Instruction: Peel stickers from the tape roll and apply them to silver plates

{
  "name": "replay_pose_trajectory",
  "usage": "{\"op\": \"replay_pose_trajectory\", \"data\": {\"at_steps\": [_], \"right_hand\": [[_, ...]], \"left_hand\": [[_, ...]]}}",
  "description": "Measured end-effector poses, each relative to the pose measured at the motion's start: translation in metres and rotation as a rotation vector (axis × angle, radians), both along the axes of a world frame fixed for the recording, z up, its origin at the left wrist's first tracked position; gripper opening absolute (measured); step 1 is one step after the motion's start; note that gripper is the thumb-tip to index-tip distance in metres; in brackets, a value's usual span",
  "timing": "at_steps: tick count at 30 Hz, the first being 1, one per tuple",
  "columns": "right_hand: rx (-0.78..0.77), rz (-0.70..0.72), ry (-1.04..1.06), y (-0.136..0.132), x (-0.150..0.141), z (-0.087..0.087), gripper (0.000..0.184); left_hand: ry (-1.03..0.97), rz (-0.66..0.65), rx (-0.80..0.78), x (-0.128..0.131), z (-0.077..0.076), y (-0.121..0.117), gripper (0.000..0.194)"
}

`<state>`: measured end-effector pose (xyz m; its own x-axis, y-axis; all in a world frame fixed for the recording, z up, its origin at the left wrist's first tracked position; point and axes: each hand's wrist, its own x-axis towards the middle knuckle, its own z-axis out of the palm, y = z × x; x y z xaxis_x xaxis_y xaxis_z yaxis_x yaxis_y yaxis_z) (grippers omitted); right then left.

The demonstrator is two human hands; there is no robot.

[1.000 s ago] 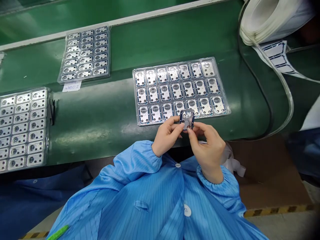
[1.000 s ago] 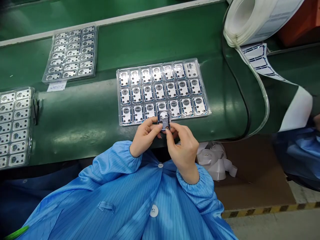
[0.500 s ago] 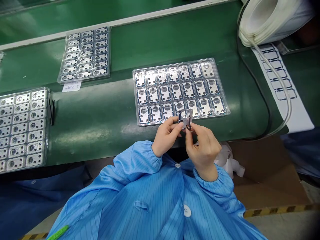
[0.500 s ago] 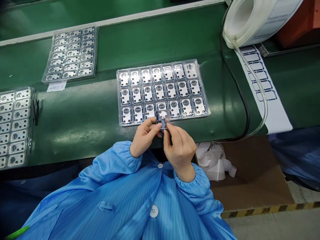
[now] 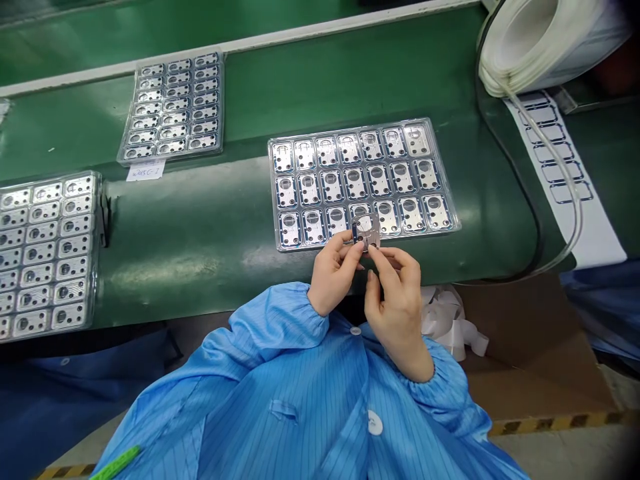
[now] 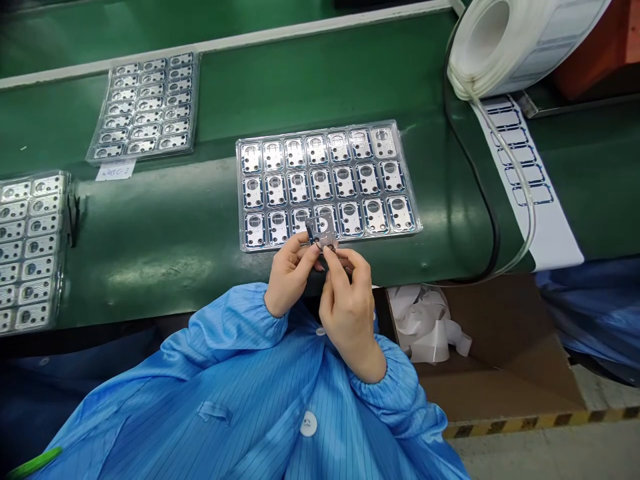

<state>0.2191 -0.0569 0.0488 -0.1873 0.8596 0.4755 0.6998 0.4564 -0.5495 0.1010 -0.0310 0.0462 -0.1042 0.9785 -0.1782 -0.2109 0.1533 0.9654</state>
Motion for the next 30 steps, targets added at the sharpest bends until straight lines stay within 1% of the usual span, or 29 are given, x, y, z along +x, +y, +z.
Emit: {"op": "replay_pose_trajectory", "data": {"at_steps": [5, 11, 16, 18, 20, 23, 25, 27, 30], "right_hand": [[-0.035, -0.046, 0.036, 0.003, 0.003, -0.002, 0.045], [-0.086, -0.001, 0.122, 0.01, 0.017, -0.001, 0.044], [-0.117, 0.004, 0.151, 0.013, 0.02, -0.002, 0.042], [-0.084, -0.002, 0.138, 0.014, 0.02, -0.005, 0.042], [-0.012, -0.027, 0.081, 0.015, 0.019, -0.009, 0.042], [0.133, -0.11, -0.087, 0.016, 0.02, -0.016, 0.044], [0.199, -0.16, -0.17, 0.017, 0.02, -0.019, 0.046], [0.211, -0.168, -0.151, 0.019, 0.021, -0.02, 0.044], [0.123, -0.124, 0.021, 0.022, 0.022, -0.017, 0.034]], "left_hand": [[-0.028, -0.006, 0.015, 0.0, 0.0, 0.0, 0.029], [-0.066, -0.036, 0.002, 0.001, -0.003, 0.0, 0.033], [-0.052, -0.042, -0.008, 0.0, -0.006, 0.001, 0.036], [-0.054, -0.046, -0.005, 0.0, -0.006, 0.001, 0.037], [-0.062, -0.054, 0.002, -0.001, -0.006, 0.001, 0.037], [-0.069, -0.068, 0.014, -0.001, -0.005, 0.001, 0.036], [-0.06, -0.075, 0.013, -0.001, -0.004, 0.001, 0.035], [-0.051, -0.079, 0.007, -0.001, -0.004, 0.001, 0.035], [-0.046, -0.079, -0.001, -0.001, -0.003, 0.0, 0.036]]}}
